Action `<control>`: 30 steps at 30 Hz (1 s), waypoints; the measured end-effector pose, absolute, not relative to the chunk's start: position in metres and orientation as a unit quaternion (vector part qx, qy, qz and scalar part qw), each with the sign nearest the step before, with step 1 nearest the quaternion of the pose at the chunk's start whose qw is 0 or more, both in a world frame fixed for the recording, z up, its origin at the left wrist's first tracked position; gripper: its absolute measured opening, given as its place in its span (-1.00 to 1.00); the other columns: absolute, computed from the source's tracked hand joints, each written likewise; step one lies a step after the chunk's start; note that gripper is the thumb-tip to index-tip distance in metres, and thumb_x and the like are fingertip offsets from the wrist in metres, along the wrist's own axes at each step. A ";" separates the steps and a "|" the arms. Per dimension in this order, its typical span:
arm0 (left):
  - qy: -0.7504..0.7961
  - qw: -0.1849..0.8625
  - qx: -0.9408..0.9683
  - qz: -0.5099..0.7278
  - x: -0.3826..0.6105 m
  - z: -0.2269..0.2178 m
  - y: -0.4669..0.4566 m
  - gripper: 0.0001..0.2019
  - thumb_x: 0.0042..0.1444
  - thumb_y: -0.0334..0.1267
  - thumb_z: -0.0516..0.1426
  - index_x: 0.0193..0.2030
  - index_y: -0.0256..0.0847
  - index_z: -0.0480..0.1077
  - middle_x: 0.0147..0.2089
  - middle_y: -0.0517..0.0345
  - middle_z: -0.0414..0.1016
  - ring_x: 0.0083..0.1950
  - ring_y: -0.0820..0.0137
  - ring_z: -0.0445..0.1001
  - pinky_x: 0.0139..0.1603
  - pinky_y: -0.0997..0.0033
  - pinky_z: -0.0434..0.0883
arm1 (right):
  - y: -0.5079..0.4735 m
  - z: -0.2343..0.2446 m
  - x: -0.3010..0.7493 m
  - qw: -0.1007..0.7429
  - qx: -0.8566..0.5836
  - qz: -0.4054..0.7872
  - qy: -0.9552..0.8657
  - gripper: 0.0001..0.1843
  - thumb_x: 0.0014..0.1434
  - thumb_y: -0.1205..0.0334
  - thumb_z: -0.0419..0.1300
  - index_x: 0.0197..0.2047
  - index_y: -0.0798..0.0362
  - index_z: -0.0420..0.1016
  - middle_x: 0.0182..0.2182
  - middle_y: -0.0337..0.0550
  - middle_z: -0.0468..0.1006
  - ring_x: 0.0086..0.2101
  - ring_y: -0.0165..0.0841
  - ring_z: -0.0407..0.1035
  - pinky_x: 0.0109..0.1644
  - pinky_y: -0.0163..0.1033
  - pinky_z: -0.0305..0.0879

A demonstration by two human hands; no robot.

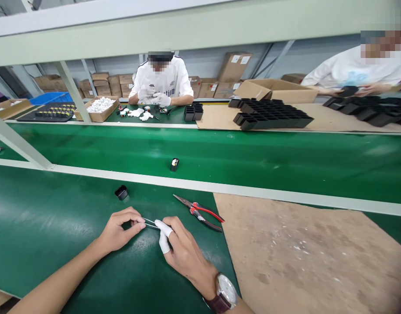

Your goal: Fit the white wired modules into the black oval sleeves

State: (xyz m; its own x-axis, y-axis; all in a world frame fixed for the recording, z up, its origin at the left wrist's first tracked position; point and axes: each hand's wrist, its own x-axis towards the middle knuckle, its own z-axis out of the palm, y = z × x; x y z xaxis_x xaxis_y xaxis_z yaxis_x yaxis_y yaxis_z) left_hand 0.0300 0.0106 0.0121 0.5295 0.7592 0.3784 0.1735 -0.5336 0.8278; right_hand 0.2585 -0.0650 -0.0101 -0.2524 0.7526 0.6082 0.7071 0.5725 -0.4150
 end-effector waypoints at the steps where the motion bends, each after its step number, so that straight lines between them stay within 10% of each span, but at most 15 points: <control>1: 0.300 0.401 0.780 0.375 0.031 0.013 0.010 -0.93 0.34 -0.27 0.27 -0.17 -0.17 0.60 -0.31 0.06 0.58 -0.33 0.36 0.51 -0.29 0.35 0.50 | -0.065 -0.010 0.258 0.400 -0.461 0.029 -0.791 -0.46 0.35 0.52 0.00 0.36 0.07 0.28 -0.09 0.02 0.49 -0.14 -0.21 0.42 -0.18 -0.14 0.51; 7: 0.340 0.466 0.705 0.413 0.021 0.024 0.019 -0.78 0.28 -0.13 0.32 -0.32 -0.21 0.54 -0.33 0.07 0.52 -0.35 0.38 0.48 -0.33 0.40 0.48 | -0.064 -0.011 0.259 0.400 -0.464 0.011 -0.790 -0.47 0.36 0.53 0.00 0.35 0.08 0.28 -0.08 0.03 0.49 -0.15 -0.21 0.43 -0.21 -0.16 0.50; 15: 0.432 0.336 0.662 0.513 -0.001 0.025 0.034 -0.83 0.25 -0.15 0.33 -0.29 -0.19 0.56 -0.31 0.13 0.53 -0.35 0.42 0.46 -0.31 0.45 0.44 | -0.051 -0.019 0.280 0.342 -0.543 -0.102 -0.760 -0.64 0.31 0.58 -0.04 0.03 0.10 0.42 -0.10 0.06 0.48 -0.17 -0.15 0.43 -0.16 -0.06 0.50; 30: 0.410 0.174 0.726 0.524 -0.011 0.022 0.040 -0.93 0.32 -0.30 0.26 -0.23 -0.15 0.54 -0.29 0.19 0.55 -0.31 0.40 0.49 -0.29 0.41 0.37 | -0.051 -0.024 0.288 0.269 -0.586 -0.066 -0.761 -0.49 0.12 0.65 -0.08 0.04 0.09 0.40 -0.04 0.09 0.43 -0.07 -0.09 0.39 -0.01 0.07 0.51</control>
